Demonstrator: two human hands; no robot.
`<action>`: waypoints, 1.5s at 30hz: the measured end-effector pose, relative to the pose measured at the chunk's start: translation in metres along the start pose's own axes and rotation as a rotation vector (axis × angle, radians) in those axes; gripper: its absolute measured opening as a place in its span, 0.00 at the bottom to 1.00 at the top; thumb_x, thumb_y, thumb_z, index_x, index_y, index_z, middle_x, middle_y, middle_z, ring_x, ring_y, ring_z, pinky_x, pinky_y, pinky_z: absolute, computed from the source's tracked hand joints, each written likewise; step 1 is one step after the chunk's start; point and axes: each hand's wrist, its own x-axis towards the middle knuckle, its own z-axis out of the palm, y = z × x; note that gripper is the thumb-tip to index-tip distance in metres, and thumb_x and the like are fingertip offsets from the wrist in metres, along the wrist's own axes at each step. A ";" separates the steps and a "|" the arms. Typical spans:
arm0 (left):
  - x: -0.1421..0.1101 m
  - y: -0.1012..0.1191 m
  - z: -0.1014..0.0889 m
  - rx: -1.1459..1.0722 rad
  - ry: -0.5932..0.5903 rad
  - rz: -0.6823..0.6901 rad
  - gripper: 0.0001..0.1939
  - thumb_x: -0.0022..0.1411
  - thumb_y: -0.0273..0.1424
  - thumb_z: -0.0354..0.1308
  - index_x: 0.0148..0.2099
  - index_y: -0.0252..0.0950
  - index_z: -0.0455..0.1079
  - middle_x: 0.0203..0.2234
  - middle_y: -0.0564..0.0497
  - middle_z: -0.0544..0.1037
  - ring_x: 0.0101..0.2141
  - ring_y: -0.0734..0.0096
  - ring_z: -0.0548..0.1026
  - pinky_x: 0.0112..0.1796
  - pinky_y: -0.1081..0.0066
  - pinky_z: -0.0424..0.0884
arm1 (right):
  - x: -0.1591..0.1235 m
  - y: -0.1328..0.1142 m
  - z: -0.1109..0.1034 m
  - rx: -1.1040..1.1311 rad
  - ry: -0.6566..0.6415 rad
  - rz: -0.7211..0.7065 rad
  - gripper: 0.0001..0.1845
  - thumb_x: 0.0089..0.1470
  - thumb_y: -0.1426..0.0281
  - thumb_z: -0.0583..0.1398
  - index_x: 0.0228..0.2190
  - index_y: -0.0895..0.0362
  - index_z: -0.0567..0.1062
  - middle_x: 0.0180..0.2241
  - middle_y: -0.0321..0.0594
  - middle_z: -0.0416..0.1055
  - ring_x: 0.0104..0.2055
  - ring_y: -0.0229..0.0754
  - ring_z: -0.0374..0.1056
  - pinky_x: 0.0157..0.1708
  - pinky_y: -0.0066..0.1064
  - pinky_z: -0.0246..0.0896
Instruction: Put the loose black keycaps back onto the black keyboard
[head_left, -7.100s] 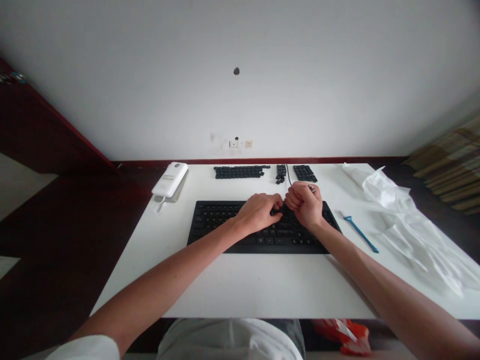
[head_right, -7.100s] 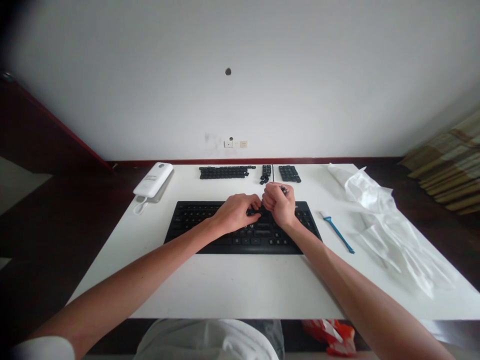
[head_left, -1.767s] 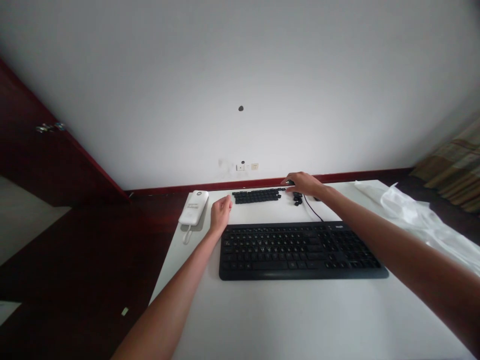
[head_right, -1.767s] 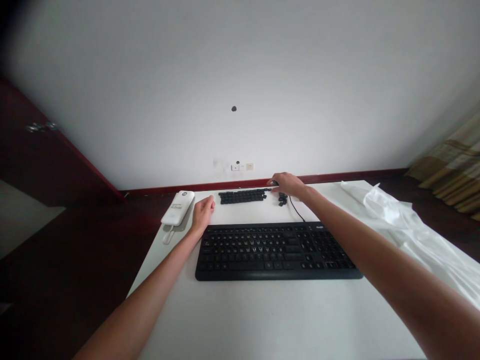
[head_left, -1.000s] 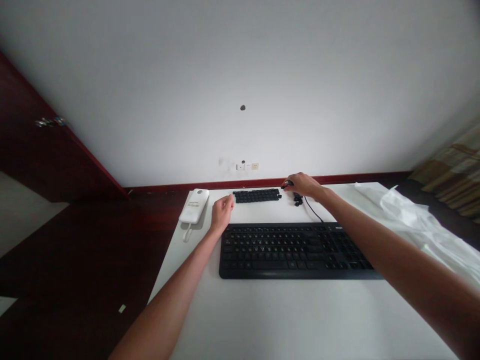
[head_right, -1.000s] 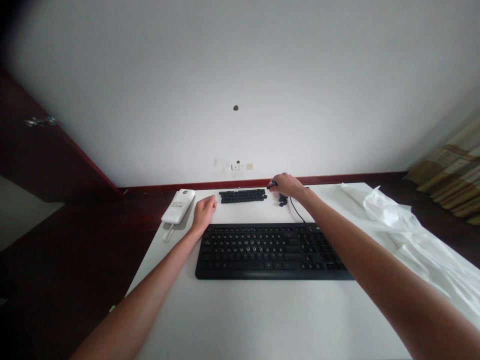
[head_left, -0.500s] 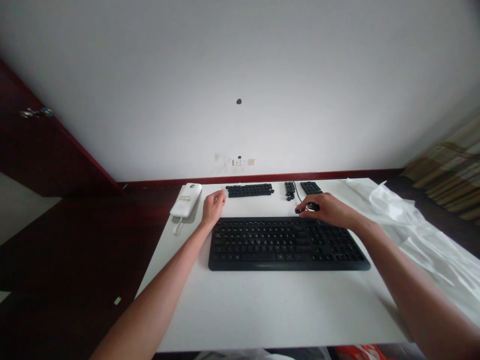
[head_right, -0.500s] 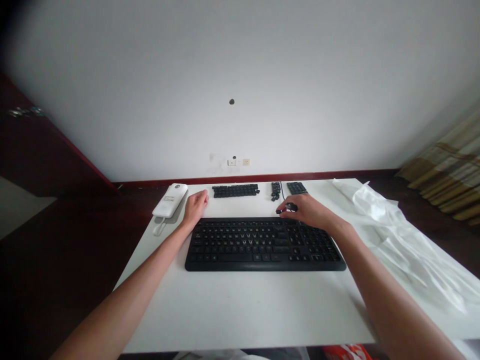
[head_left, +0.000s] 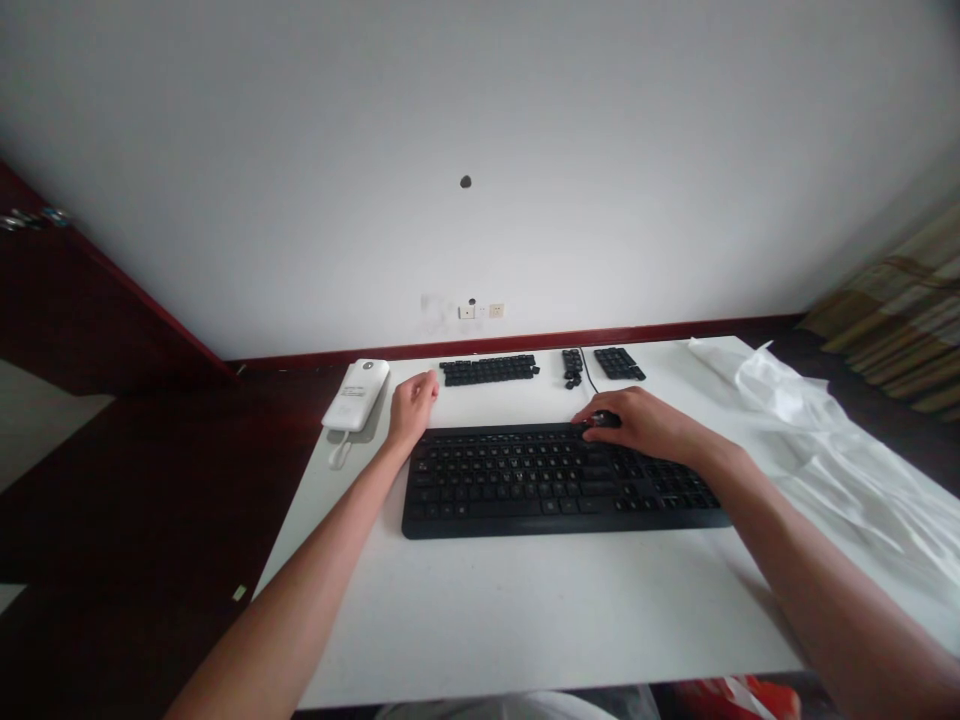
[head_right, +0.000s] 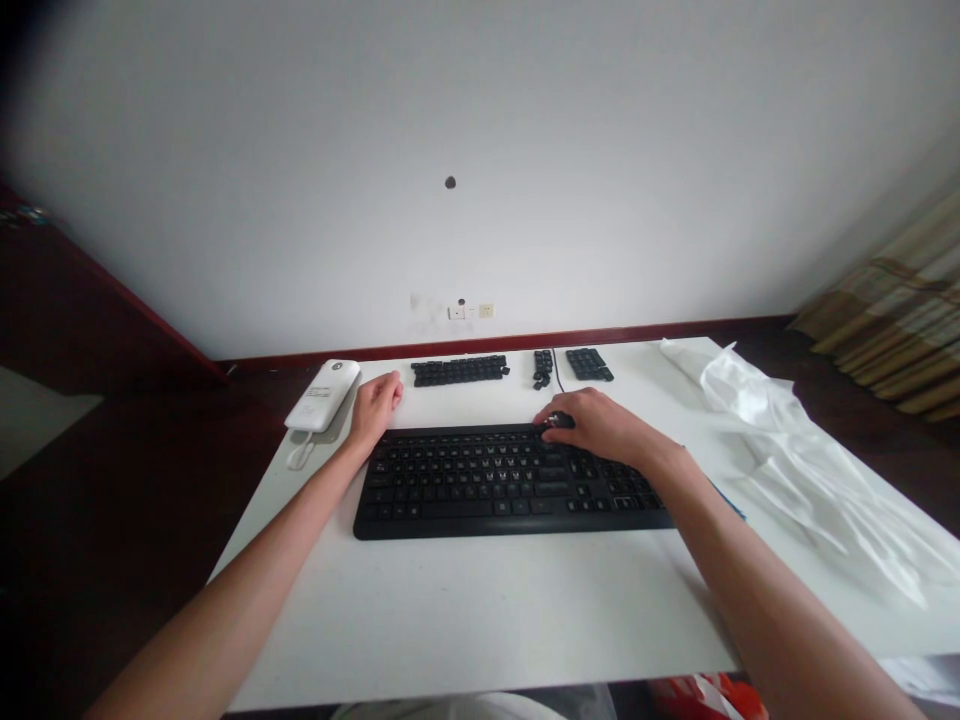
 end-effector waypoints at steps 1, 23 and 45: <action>0.000 0.000 0.000 0.001 0.000 -0.001 0.25 0.70 0.47 0.52 0.24 0.37 0.62 0.18 0.55 0.62 0.22 0.75 0.60 0.28 0.71 0.56 | -0.001 -0.001 -0.001 0.005 0.007 -0.005 0.13 0.62 0.59 0.63 0.44 0.48 0.84 0.44 0.38 0.84 0.46 0.50 0.78 0.50 0.40 0.68; 0.000 -0.001 -0.001 0.031 0.019 0.036 0.25 0.70 0.46 0.52 0.24 0.37 0.61 0.17 0.55 0.61 0.22 0.74 0.60 0.28 0.71 0.57 | 0.002 -0.009 0.001 -0.049 0.030 -0.020 0.07 0.61 0.66 0.62 0.37 0.52 0.81 0.39 0.40 0.83 0.42 0.48 0.78 0.45 0.38 0.67; 0.000 0.001 0.000 0.072 0.026 0.026 0.22 0.67 0.43 0.54 0.23 0.38 0.62 0.17 0.55 0.62 0.22 0.74 0.60 0.27 0.71 0.56 | 0.001 -0.014 0.002 -0.093 -0.002 -0.011 0.07 0.61 0.65 0.62 0.36 0.51 0.81 0.38 0.40 0.82 0.39 0.48 0.76 0.42 0.37 0.66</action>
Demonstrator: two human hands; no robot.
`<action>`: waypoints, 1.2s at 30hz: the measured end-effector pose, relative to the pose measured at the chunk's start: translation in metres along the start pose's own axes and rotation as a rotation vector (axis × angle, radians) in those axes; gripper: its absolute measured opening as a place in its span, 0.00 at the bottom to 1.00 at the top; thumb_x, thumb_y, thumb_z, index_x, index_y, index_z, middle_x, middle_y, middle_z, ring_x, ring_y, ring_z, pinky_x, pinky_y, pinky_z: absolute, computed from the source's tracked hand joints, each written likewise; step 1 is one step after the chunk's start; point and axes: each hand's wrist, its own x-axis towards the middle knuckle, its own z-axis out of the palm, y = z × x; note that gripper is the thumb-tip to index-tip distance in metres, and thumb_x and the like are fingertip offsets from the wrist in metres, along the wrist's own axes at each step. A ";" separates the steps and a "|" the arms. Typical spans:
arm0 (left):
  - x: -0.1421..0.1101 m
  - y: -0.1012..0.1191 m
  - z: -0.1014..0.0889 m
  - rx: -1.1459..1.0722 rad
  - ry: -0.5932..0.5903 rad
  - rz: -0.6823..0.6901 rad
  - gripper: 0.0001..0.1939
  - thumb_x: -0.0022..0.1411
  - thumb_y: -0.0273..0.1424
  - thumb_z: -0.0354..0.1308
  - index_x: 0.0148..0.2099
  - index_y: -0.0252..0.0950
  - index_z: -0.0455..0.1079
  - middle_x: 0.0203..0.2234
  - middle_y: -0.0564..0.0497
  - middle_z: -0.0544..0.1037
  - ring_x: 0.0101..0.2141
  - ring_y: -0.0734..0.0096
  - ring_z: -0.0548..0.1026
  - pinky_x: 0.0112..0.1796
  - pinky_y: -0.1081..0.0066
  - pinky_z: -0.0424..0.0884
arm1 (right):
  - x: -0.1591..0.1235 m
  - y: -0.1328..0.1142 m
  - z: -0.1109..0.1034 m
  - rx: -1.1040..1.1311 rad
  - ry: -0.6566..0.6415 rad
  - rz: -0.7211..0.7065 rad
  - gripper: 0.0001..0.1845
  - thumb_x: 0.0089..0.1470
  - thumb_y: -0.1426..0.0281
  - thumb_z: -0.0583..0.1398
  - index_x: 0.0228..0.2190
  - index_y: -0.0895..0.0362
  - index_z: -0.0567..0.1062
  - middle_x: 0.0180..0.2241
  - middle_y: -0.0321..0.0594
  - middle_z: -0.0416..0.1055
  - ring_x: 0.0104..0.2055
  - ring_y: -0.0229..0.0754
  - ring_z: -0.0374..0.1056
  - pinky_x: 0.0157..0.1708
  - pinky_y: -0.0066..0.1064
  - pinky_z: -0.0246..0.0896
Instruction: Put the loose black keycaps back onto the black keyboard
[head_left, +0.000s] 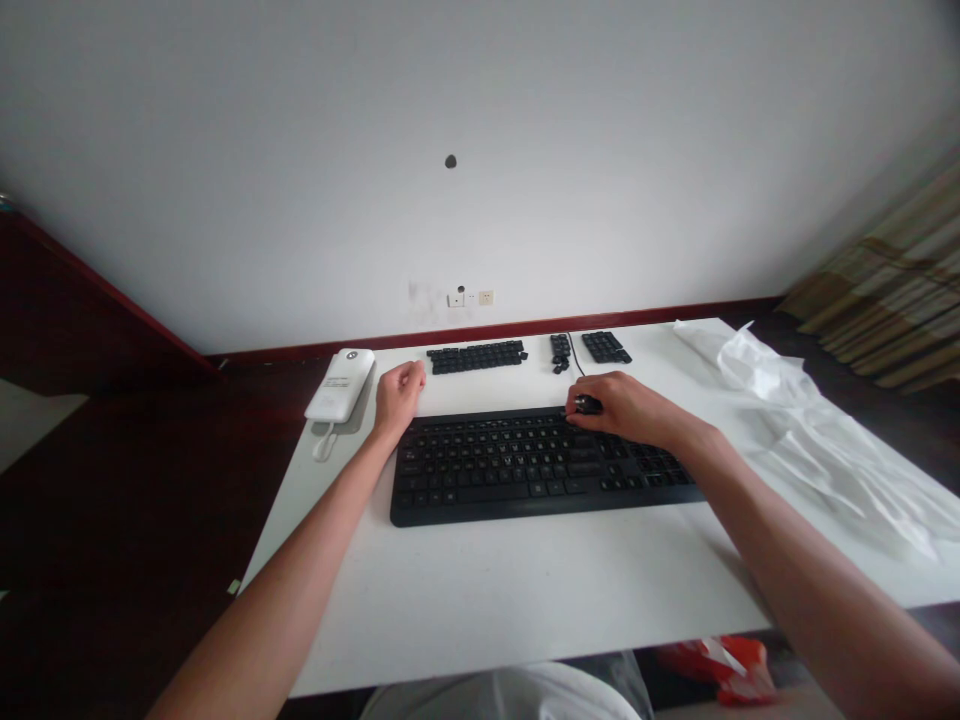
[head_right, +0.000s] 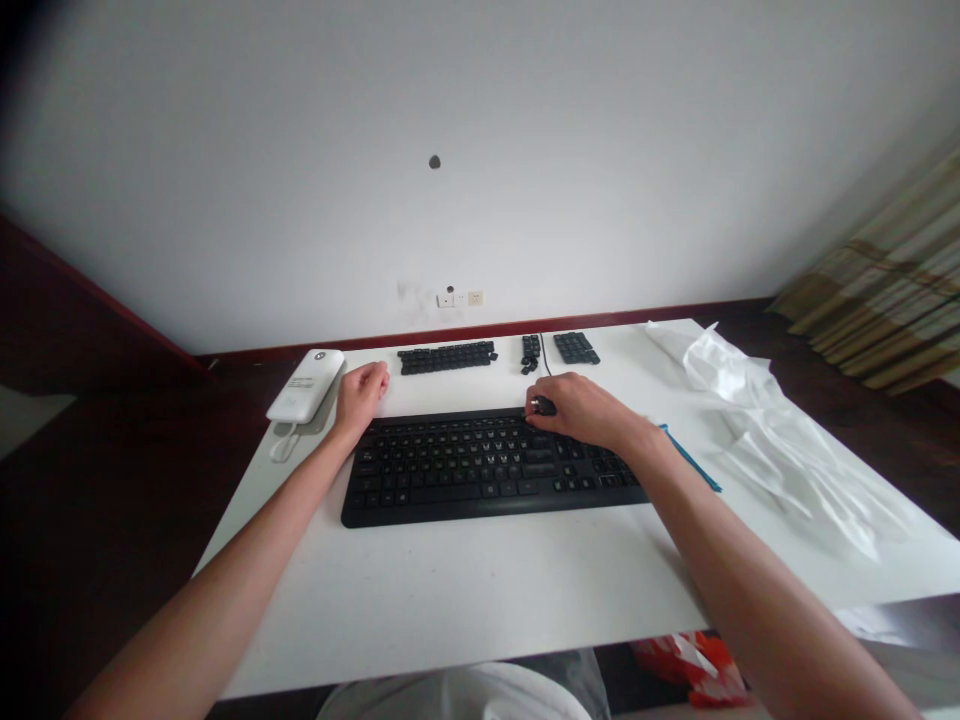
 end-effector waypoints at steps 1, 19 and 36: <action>0.000 0.000 0.000 0.000 -0.001 -0.003 0.22 0.67 0.43 0.54 0.23 0.38 0.63 0.17 0.55 0.62 0.22 0.74 0.60 0.27 0.71 0.55 | 0.000 0.000 0.000 0.003 0.003 0.002 0.07 0.61 0.65 0.62 0.37 0.51 0.81 0.38 0.40 0.82 0.40 0.49 0.76 0.42 0.38 0.66; 0.000 -0.002 -0.001 0.011 -0.017 0.030 0.23 0.68 0.45 0.54 0.24 0.37 0.63 0.18 0.55 0.65 0.22 0.75 0.60 0.27 0.72 0.55 | -0.001 0.002 0.002 0.053 0.001 0.048 0.11 0.61 0.63 0.63 0.43 0.50 0.82 0.44 0.39 0.83 0.47 0.51 0.77 0.49 0.41 0.68; 0.002 -0.006 0.000 0.038 -0.016 0.018 0.22 0.67 0.44 0.54 0.24 0.36 0.63 0.17 0.57 0.63 0.21 0.77 0.60 0.26 0.73 0.55 | -0.002 -0.001 -0.004 0.068 0.009 0.114 0.08 0.59 0.63 0.65 0.39 0.50 0.83 0.39 0.38 0.83 0.42 0.48 0.76 0.44 0.38 0.66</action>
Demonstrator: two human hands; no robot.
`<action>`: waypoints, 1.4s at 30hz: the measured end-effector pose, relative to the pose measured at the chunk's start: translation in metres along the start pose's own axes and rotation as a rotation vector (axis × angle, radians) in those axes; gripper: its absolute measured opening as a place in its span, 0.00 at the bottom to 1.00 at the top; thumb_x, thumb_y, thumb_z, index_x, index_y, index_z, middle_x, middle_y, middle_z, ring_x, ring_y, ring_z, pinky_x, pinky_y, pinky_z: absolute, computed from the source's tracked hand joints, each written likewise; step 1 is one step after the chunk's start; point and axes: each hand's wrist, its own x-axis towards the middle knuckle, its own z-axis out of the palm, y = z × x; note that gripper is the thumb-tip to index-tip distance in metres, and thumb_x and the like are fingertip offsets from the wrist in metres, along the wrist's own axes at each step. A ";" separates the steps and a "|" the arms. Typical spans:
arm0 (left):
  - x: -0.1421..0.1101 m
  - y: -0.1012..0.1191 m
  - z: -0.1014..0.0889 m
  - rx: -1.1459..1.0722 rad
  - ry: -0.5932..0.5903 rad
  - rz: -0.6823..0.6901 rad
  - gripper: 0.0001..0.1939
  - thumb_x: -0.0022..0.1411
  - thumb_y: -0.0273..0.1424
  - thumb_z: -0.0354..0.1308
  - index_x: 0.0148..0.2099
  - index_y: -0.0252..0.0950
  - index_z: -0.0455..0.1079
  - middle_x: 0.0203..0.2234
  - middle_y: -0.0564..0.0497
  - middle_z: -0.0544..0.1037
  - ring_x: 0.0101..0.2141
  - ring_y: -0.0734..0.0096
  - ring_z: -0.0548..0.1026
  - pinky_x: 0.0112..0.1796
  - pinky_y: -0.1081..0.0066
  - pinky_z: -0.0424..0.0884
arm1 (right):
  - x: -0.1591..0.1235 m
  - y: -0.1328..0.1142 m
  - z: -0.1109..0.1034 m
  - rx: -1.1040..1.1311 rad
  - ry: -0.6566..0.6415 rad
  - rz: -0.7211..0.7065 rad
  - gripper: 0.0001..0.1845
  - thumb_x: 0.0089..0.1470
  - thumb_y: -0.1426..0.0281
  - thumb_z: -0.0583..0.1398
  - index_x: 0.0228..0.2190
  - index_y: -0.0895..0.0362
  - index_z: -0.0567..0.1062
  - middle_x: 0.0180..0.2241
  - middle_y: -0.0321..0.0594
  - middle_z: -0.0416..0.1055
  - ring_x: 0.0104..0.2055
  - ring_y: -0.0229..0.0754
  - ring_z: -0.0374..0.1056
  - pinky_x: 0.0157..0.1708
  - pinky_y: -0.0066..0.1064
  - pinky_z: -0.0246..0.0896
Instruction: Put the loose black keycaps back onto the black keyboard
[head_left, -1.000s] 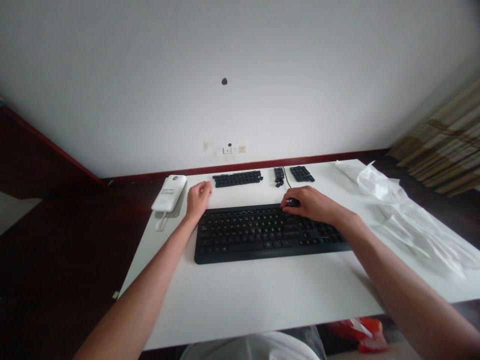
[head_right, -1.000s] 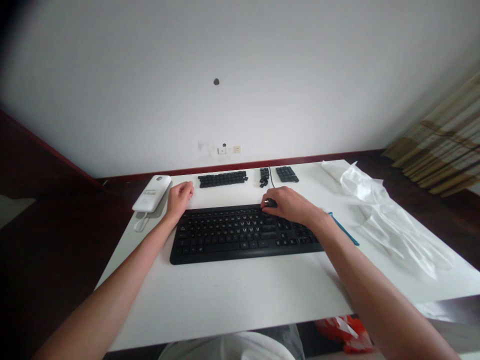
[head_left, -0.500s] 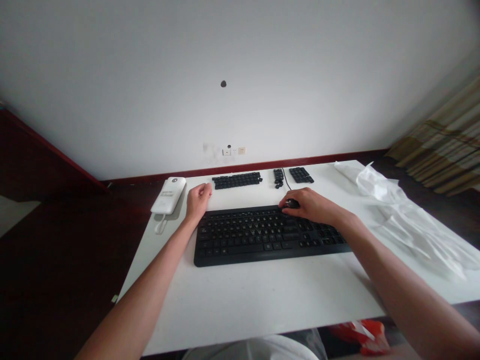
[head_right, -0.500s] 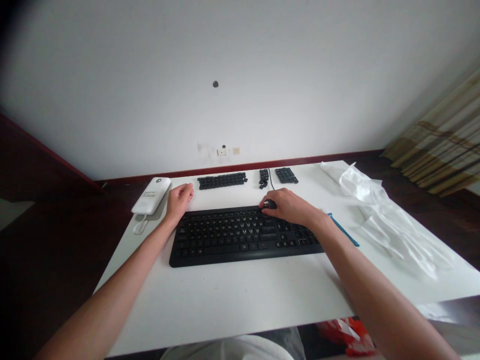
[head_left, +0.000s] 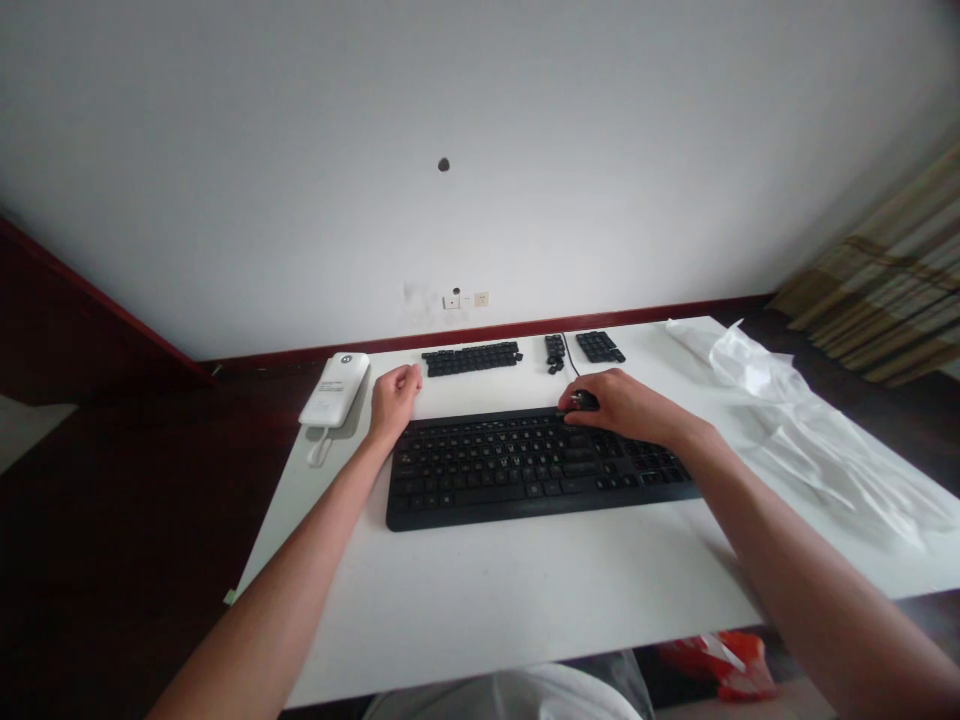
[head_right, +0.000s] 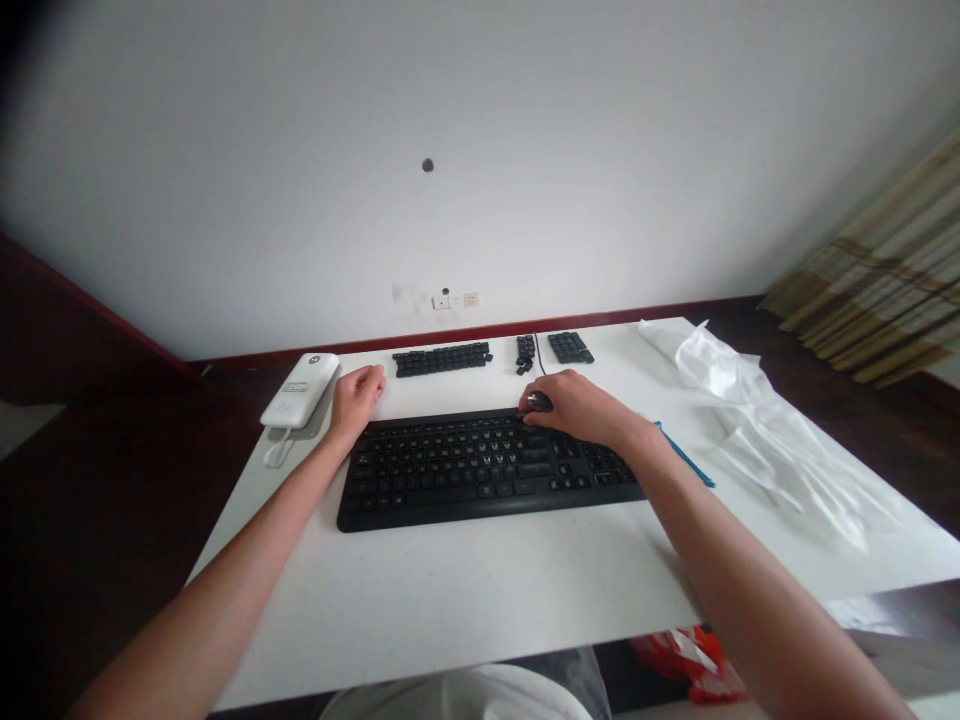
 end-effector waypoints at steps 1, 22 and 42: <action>0.000 0.000 0.000 0.001 0.000 0.000 0.22 0.67 0.44 0.54 0.24 0.36 0.63 0.17 0.57 0.63 0.21 0.77 0.60 0.26 0.73 0.55 | -0.001 0.002 -0.002 0.001 0.003 0.011 0.08 0.59 0.63 0.65 0.39 0.50 0.83 0.38 0.38 0.82 0.41 0.48 0.76 0.44 0.37 0.66; -0.007 0.016 0.000 0.180 -0.069 0.181 0.12 0.67 0.39 0.59 0.40 0.37 0.78 0.26 0.55 0.76 0.26 0.75 0.68 0.32 0.74 0.63 | 0.001 0.023 -0.008 -0.001 -0.027 0.099 0.11 0.55 0.57 0.66 0.34 0.51 0.84 0.29 0.38 0.79 0.33 0.47 0.72 0.37 0.37 0.60; -0.041 0.055 0.028 0.363 -0.368 0.505 0.08 0.70 0.31 0.58 0.42 0.41 0.79 0.39 0.51 0.81 0.34 0.74 0.76 0.39 0.71 0.73 | -0.014 0.048 -0.033 -0.044 -0.072 0.097 0.13 0.52 0.61 0.66 0.40 0.49 0.85 0.33 0.39 0.80 0.37 0.49 0.73 0.37 0.35 0.61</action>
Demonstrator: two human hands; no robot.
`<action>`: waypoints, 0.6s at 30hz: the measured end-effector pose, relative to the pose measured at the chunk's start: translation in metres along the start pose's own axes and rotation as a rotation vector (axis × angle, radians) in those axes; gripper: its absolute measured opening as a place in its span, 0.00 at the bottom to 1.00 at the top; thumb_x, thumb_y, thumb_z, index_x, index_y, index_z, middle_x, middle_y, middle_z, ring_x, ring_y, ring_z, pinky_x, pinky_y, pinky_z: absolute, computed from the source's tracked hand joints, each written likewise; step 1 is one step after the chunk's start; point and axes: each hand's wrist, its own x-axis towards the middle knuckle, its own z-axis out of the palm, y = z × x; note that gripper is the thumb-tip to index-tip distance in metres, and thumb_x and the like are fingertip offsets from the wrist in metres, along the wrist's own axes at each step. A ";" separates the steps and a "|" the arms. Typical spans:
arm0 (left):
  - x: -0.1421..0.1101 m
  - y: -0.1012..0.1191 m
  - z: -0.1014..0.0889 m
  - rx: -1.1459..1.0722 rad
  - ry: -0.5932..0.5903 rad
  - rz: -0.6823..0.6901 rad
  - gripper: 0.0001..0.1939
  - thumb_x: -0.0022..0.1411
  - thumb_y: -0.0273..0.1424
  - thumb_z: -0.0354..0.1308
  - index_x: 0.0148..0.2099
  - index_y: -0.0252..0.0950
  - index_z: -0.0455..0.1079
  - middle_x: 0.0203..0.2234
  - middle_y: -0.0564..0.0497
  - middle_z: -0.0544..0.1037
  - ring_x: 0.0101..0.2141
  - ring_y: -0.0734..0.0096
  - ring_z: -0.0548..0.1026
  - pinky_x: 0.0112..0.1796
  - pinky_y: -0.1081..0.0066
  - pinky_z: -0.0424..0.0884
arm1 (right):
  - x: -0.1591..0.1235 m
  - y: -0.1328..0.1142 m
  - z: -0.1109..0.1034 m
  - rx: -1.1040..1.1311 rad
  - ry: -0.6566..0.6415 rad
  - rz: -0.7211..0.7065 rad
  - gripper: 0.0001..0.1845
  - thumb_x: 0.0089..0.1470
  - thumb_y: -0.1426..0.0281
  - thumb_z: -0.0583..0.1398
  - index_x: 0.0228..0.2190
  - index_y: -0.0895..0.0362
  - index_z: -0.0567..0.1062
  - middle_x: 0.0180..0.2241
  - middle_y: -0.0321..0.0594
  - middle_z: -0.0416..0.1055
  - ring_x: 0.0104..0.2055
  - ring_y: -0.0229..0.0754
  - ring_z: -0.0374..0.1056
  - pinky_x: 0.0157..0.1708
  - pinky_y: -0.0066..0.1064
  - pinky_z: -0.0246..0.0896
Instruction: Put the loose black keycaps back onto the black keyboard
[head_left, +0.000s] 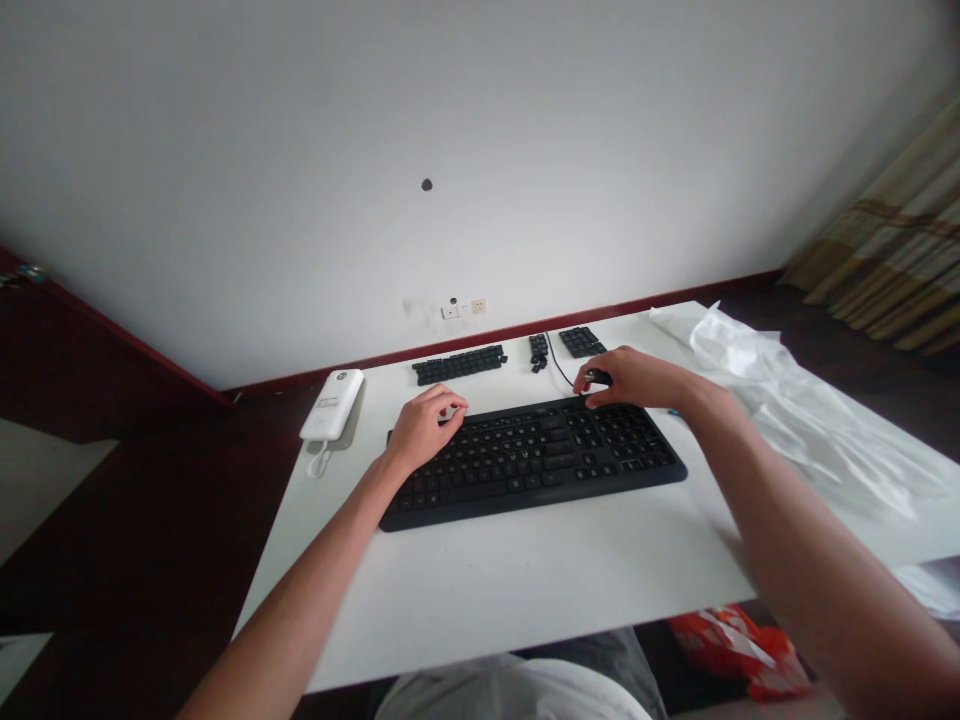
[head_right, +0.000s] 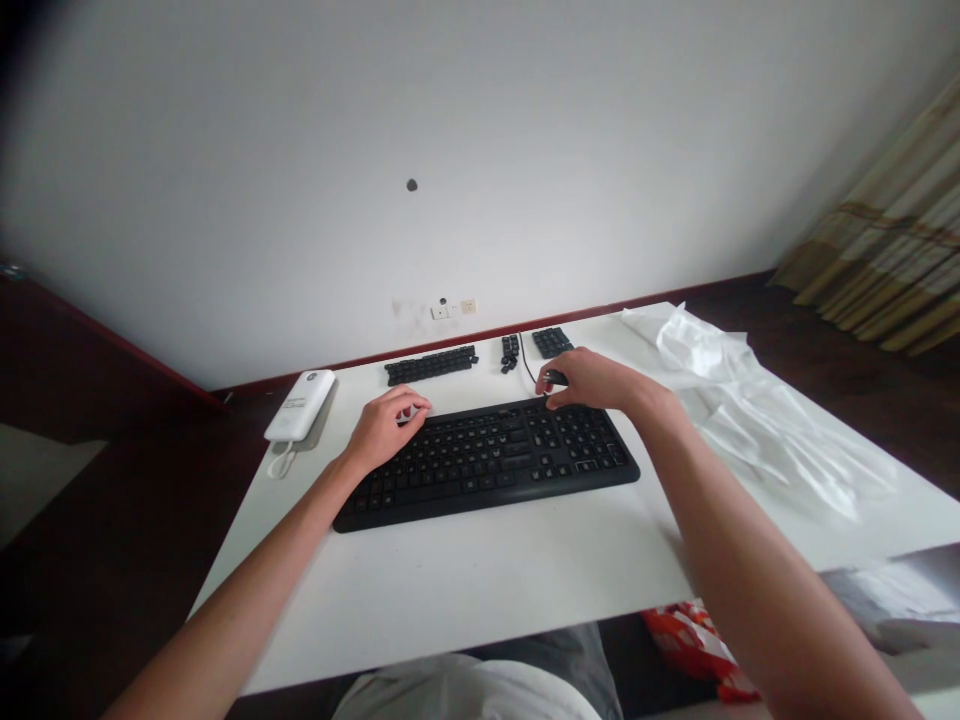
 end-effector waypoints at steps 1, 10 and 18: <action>0.000 0.000 0.000 0.000 -0.002 -0.006 0.08 0.70 0.31 0.58 0.42 0.41 0.79 0.39 0.52 0.81 0.34 0.74 0.76 0.39 0.71 0.73 | -0.001 0.001 -0.001 0.003 0.000 0.004 0.13 0.52 0.61 0.66 0.40 0.49 0.85 0.33 0.39 0.80 0.37 0.49 0.73 0.38 0.35 0.60; 0.000 -0.001 -0.001 -0.012 -0.024 -0.015 0.09 0.70 0.33 0.57 0.41 0.40 0.80 0.39 0.50 0.82 0.33 0.73 0.76 0.39 0.70 0.73 | 0.002 -0.003 0.004 0.093 -0.056 -0.048 0.13 0.51 0.59 0.67 0.38 0.50 0.83 0.33 0.37 0.80 0.35 0.47 0.72 0.36 0.35 0.60; -0.001 -0.001 0.000 -0.005 -0.027 -0.013 0.09 0.70 0.32 0.57 0.42 0.40 0.80 0.39 0.50 0.81 0.34 0.72 0.76 0.39 0.70 0.73 | 0.009 -0.003 0.016 0.128 -0.035 -0.103 0.13 0.55 0.59 0.65 0.40 0.50 0.85 0.38 0.37 0.84 0.40 0.48 0.76 0.42 0.37 0.64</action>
